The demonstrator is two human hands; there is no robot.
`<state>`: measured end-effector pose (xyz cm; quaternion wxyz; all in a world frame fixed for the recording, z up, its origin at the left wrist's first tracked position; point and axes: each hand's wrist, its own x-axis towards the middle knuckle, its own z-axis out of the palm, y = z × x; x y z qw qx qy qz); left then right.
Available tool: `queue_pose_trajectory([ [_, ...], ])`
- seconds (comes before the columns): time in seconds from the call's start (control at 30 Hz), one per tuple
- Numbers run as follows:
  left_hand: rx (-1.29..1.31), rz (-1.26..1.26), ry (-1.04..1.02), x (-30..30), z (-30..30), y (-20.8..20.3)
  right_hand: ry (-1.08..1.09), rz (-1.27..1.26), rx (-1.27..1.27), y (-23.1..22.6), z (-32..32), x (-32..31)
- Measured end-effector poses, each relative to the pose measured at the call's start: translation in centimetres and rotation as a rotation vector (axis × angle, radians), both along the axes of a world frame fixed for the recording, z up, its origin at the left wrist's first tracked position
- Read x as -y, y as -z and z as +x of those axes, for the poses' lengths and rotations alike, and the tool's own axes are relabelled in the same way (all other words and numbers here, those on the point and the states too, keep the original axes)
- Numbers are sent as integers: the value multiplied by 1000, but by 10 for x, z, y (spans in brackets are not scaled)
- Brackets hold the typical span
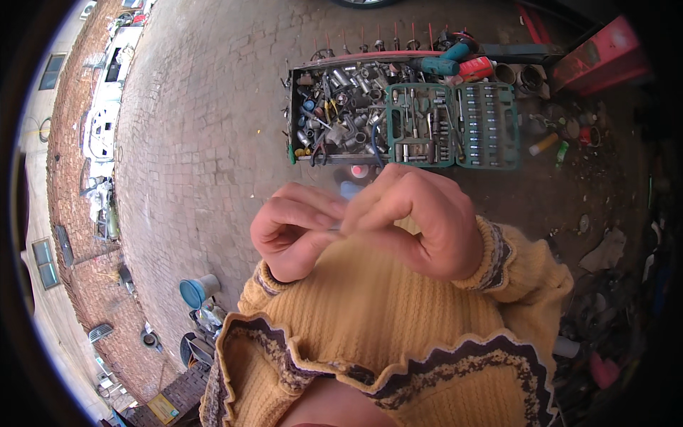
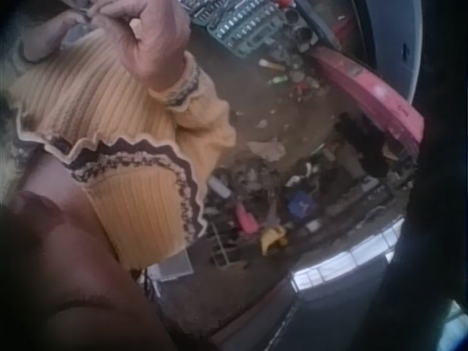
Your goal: The person holds a small metal lock cylinder and uses a screwdriver to manipulate internal components. They repeatedly insert and remove a small pin-like piece while rotating the cylinder, then set the screwdriver down and continue handling the cylinder with both hands.
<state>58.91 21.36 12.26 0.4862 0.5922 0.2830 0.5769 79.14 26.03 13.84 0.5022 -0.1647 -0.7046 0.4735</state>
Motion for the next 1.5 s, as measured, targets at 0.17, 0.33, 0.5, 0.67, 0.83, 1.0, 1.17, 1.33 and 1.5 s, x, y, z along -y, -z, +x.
queue_pose_trajectory([
  [0.17, 24, -77, 48, 1, -1, 3, 18, 197, 38, 4, -2, -4],
  [0.33, 362, -341, 168, 4, 6, 12, -48, 146, 81, 3, -1, -7],
  [0.5, 433, -449, 194, 3, 8, 20, -128, -190, 123, 3, 2, -4],
  [0.67, 502, -553, 199, 1, 14, 25, -76, -619, 61, 0, -2, 1],
  [0.83, 434, -666, 103, 4, 14, 26, -41, -740, 88, 4, -2, 0],
  [1.0, 388, -697, -7, 6, 21, 20, -36, -809, 66, 6, -3, -1],
  [1.17, 299, -555, -502, -12, -4, 18, -40, -791, 41, -12, 12, 14],
  [1.33, 413, -543, -94, -1, 5, 24, -64, -882, -62, 9, 23, 7],
  [1.5, 440, -698, 81, -5, 8, 17, 1, -864, -209, 33, 16, 6],
])
